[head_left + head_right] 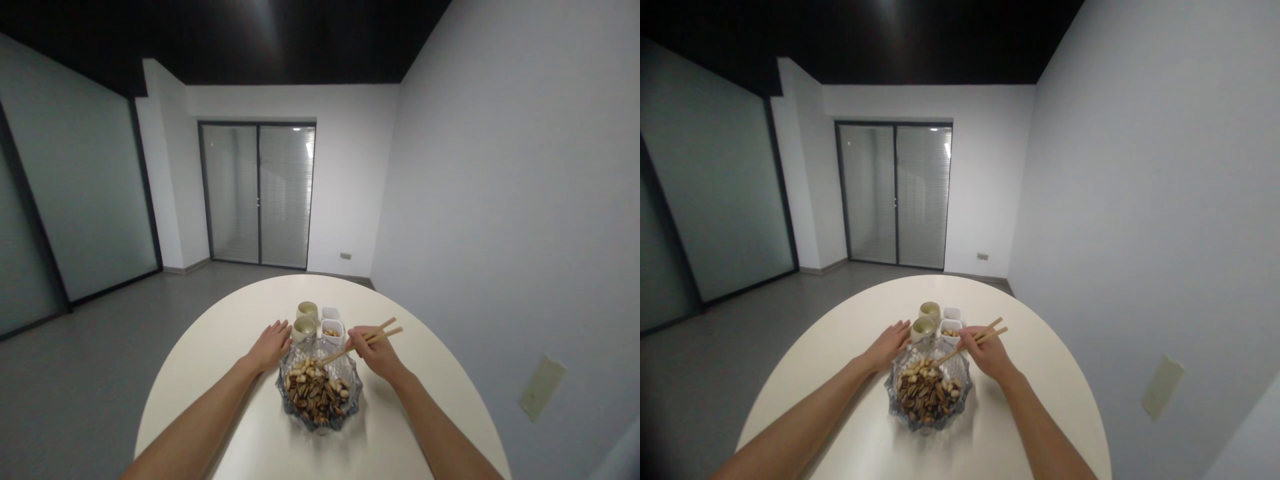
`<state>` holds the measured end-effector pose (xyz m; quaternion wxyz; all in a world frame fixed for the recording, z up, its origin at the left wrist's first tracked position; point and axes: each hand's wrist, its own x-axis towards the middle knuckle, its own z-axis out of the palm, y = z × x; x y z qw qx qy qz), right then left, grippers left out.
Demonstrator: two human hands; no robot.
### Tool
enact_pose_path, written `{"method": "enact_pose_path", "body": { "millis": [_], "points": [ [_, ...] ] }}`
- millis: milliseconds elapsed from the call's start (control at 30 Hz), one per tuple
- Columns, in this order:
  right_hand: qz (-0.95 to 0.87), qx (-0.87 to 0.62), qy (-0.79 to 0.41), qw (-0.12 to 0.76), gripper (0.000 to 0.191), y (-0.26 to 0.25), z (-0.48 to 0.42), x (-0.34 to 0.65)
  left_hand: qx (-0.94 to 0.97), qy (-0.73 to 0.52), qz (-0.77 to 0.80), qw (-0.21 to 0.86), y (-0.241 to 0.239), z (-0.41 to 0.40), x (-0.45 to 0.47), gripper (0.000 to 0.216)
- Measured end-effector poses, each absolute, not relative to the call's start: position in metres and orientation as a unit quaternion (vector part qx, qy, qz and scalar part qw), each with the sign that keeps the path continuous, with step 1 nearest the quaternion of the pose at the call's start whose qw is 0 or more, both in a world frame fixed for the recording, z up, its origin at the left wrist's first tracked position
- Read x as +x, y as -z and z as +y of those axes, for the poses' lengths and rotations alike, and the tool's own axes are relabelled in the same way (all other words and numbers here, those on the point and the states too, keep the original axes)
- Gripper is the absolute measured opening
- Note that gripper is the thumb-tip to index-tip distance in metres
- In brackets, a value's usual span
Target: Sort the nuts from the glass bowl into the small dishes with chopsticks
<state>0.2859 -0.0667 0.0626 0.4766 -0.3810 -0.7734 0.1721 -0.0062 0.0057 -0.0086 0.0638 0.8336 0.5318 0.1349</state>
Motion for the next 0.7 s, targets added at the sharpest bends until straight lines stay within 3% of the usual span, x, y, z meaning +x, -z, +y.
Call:
{"method": "enact_pose_path", "body": {
  "millis": [333, 700],
  "points": [
    [-0.762, -0.382, -0.177, 0.493, 0.056, -0.065, -0.069, 0.287, 0.836, -0.135, 0.529, 0.062, 0.010, 0.006, -0.007, 0.051],
    [-0.647, -0.394, -0.187, 0.626, 0.059, -0.060, -0.055, 0.297, 0.832, -0.131, 0.536, 0.053, 0.014, 0.008, -0.006, 0.051]
  ]
}}
